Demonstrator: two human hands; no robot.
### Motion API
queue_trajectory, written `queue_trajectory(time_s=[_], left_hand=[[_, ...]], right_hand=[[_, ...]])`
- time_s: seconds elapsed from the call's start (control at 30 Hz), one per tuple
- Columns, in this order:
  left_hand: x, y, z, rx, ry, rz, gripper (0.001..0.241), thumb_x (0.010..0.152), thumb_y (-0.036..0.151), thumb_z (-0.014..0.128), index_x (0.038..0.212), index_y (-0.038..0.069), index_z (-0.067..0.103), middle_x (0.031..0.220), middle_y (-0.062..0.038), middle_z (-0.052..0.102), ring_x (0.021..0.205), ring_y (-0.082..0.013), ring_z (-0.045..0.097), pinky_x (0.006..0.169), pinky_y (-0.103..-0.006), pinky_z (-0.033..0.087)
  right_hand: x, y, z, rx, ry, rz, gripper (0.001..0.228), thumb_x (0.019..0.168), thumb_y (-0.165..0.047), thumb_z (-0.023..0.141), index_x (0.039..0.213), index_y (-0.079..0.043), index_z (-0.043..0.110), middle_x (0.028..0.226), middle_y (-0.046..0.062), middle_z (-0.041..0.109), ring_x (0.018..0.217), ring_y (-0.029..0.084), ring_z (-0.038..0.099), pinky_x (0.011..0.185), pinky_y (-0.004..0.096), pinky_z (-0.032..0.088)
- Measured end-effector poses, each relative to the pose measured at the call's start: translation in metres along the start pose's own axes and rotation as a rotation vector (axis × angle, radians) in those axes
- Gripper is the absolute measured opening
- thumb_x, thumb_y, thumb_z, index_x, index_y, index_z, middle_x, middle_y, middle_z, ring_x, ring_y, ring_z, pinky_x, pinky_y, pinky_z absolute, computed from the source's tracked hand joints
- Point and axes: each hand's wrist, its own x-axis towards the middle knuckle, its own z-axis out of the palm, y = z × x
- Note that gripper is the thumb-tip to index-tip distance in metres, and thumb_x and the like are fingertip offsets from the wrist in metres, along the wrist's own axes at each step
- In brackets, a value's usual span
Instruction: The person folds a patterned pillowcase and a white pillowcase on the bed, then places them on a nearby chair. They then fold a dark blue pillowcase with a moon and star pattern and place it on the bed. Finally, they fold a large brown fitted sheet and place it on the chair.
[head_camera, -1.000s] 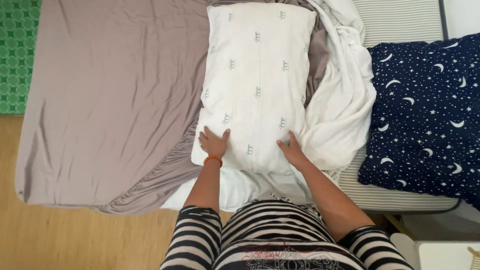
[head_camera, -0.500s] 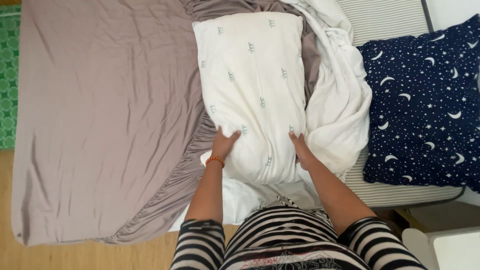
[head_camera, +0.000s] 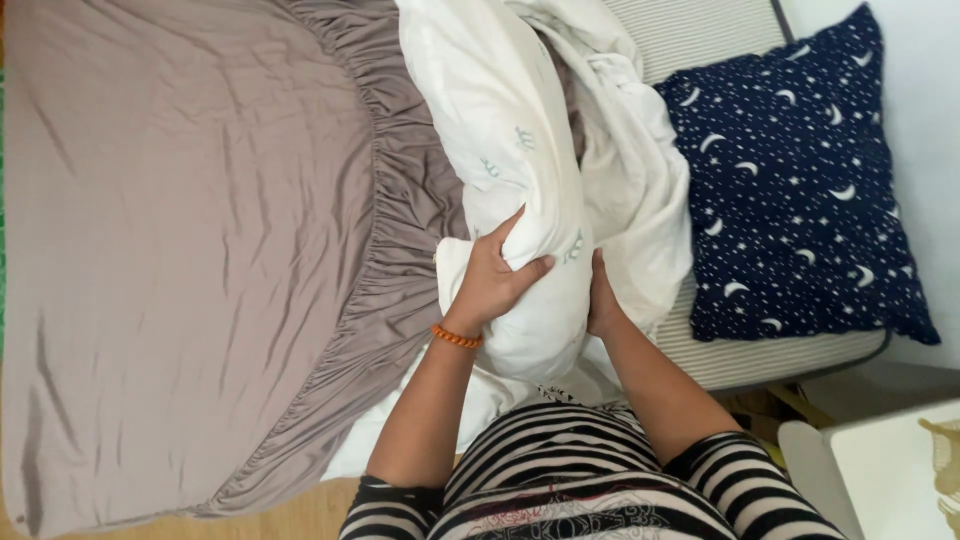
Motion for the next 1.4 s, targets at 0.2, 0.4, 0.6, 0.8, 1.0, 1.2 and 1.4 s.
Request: queue_trajectory(time_s=[0.2, 0.4, 0.6, 0.8, 1.0, 1.2, 1.4], left_hand=[[-0.001, 0.051, 0.063, -0.129, -0.207, 0.054, 0.071, 0.088, 0.002, 0.077, 0.152, -0.007, 0.047, 0.134, -0.011, 0.069, 0.125, -0.0140, 0.062, 0.112, -0.0310, 0.047], [0.004, 0.079, 0.134, -0.240, -0.332, 0.047, 0.070, 0.086, 0.001, 0.081, 0.149, -0.008, 0.052, 0.134, -0.010, 0.069, 0.126, -0.0143, 0.062, 0.113, -0.0308, 0.047], [0.040, 0.051, 0.207, -0.226, -0.371, 0.116, 0.058, 0.081, 0.000, 0.084, 0.135, -0.010, 0.066, 0.112, -0.011, 0.077, 0.105, -0.0166, 0.070, 0.101, -0.0293, 0.053], [0.086, -0.041, 0.329, -0.520, -0.415, -0.068, 0.077, 0.075, 0.001, 0.086, 0.145, -0.011, 0.056, 0.131, -0.015, 0.067, 0.125, -0.0221, 0.062, 0.114, -0.0355, 0.047], [0.084, -0.201, 0.423, 0.557, -0.353, -0.498, 0.107, 0.086, 0.044, 0.074, 0.162, -0.001, 0.013, 0.136, -0.032, 0.054, 0.120, -0.0409, 0.061, 0.104, -0.0423, 0.049], [0.039, -0.277, 0.428, 0.653, -0.360, -0.518, 0.121, 0.077, 0.039, 0.078, 0.162, -0.001, 0.003, 0.153, -0.040, 0.030, 0.141, -0.0488, 0.038, 0.117, -0.0440, 0.039], [0.039, -0.208, 0.379, 0.713, -0.211, -0.520, 0.086, 0.084, 0.029, 0.071, 0.160, 0.015, 0.033, 0.165, -0.028, 0.018, 0.153, -0.0427, 0.021, 0.119, -0.0471, 0.031]], right_hand=[[-0.094, -0.061, 0.019, 0.148, -0.292, -0.424, 0.066, 0.107, -0.051, 0.031, 0.160, -0.012, 0.032, 0.157, 0.013, 0.044, 0.138, 0.027, 0.050, 0.112, 0.043, 0.045], [-0.166, -0.124, -0.026, 0.184, -0.269, -0.606, 0.065, 0.108, -0.046, 0.043, 0.157, -0.003, 0.040, 0.152, 0.017, 0.052, 0.135, 0.029, 0.054, 0.113, 0.043, 0.046], [-0.191, -0.189, -0.151, 0.188, 0.099, -0.605, 0.077, 0.093, -0.056, 0.050, 0.154, -0.008, 0.043, 0.151, 0.016, 0.056, 0.135, 0.032, 0.057, 0.113, 0.044, 0.046], [-0.255, -0.255, -0.288, -0.169, 0.189, -1.134, 0.079, 0.097, -0.044, 0.065, 0.161, -0.007, 0.038, 0.160, 0.018, 0.048, 0.144, 0.031, 0.050, 0.121, 0.043, 0.042], [-0.230, -0.249, -0.434, -1.140, 0.899, -0.934, 0.083, 0.092, -0.035, 0.073, 0.164, -0.009, 0.040, 0.164, 0.023, 0.044, 0.150, 0.036, 0.039, 0.124, 0.045, 0.033], [-0.162, -0.190, -0.388, -1.564, 0.648, -0.173, 0.102, 0.074, -0.068, 0.076, 0.160, -0.040, 0.028, 0.168, 0.021, -0.013, 0.152, 0.053, -0.014, 0.111, 0.080, 0.014], [-0.143, -0.189, -0.357, -1.626, 0.734, -0.066, 0.101, 0.082, -0.064, 0.071, 0.165, -0.035, 0.021, 0.166, 0.031, -0.023, 0.147, 0.062, -0.021, 0.104, 0.089, 0.017]])
